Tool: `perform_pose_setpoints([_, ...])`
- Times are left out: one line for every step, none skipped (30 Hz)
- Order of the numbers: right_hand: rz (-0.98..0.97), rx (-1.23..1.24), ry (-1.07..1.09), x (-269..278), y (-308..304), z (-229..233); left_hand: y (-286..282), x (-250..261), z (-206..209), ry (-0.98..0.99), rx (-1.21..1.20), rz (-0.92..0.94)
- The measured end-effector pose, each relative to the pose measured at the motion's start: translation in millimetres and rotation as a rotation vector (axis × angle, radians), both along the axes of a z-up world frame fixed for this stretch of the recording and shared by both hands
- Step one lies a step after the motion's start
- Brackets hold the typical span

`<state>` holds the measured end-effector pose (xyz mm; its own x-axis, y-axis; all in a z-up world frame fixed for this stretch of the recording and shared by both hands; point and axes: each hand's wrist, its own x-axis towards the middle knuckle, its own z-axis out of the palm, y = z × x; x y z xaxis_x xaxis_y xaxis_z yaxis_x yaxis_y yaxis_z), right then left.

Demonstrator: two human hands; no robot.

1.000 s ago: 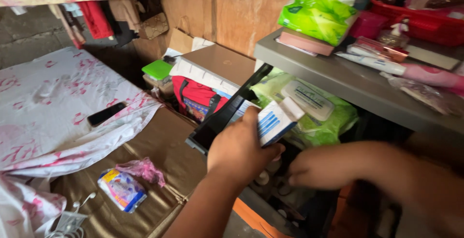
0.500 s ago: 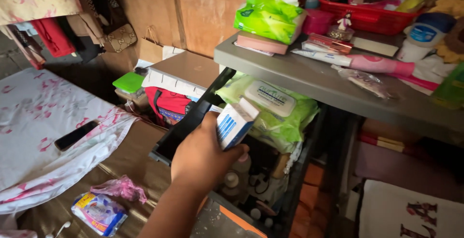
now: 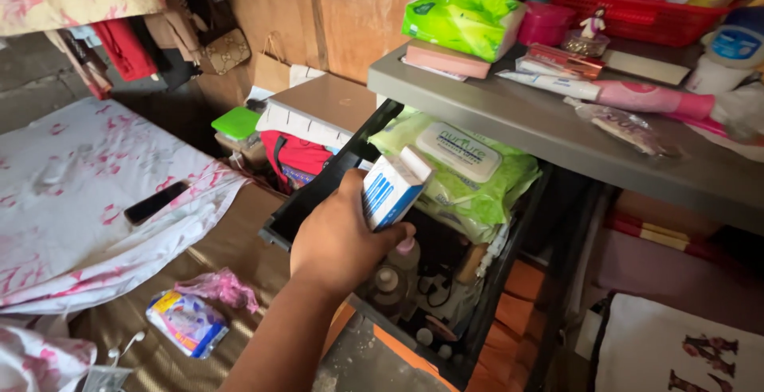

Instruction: Organizing various medical tubes, ointment boxes, and sanitizer bottles into a drawer and onto a shelf.

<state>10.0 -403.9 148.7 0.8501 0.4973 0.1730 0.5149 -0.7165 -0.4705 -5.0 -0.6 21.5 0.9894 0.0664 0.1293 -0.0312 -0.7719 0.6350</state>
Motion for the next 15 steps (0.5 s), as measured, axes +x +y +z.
perform_pose_setpoints([0.004,0.014,-0.005,3.4,7.5,-16.5,-0.3,0.7,-0.3,-0.011,0.003,-0.011])
perform_pose_setpoints([0.01,0.026,-0.01,5.4,15.3,-28.3,-0.6,0.3,0.0,-0.006,0.002,-0.006])
perform_pose_setpoints([0.015,0.039,-0.015,6.8,24.0,-39.9,-0.5,-0.1,0.2,-0.009,0.007,-0.005])
perform_pose_setpoints([0.022,0.047,-0.021,8.1,33.1,-49.7,-0.6,-0.2,0.0,-0.014,0.007,-0.004])
perform_pose_setpoints([0.028,0.055,-0.027,7.9,43.3,-53.6,-0.9,-1.4,0.6,-0.01,0.002,0.002])
perform_pose_setpoints([0.032,0.068,-0.034,7.1,53.5,-57.8,-0.9,-1.9,1.9,0.002,0.008,0.003])
perform_pose_setpoints([0.037,0.08,-0.041,6.0,63.7,-61.6,-1.0,-2.4,3.4,0.014,0.015,0.004])
perform_pose_setpoints([0.04,0.093,-0.049,3.2,82.1,-65.1,-0.7,-2.7,3.2,0.016,0.014,0.008])
perform_pose_setpoints([0.044,0.106,-0.056,-1.1,101.6,-72.6,-0.3,-3.0,2.9,0.014,0.018,0.007])
perform_pose_setpoints([0.051,0.115,-0.063,-6.8,122.2,-82.7,-0.3,-3.1,1.9,0.013,0.017,0.008])
perform_pose_setpoints([0.058,0.11,-0.059,-6.1,136.5,-91.2,0.0,-2.5,0.9,0.016,0.012,0.015])
perform_pose_setpoints([0.104,0.059,-0.005,-5.7,151.0,-99.6,0.5,-2.0,0.4,-0.005,0.003,0.007])
perform_pose_setpoints([0.151,0.008,0.049,-5.5,165.4,-108.1,1.0,-1.6,-0.3,-0.025,-0.006,-0.002])
perform_pose_setpoints([0.156,0.003,0.053,-2.9,175.8,-113.6,0.8,-2.0,0.3,-0.022,-0.012,0.004])
perform_pose_setpoints([0.135,-0.07,0.075,-0.5,186.2,-119.2,0.5,-2.5,0.9,-0.014,-0.011,0.002])
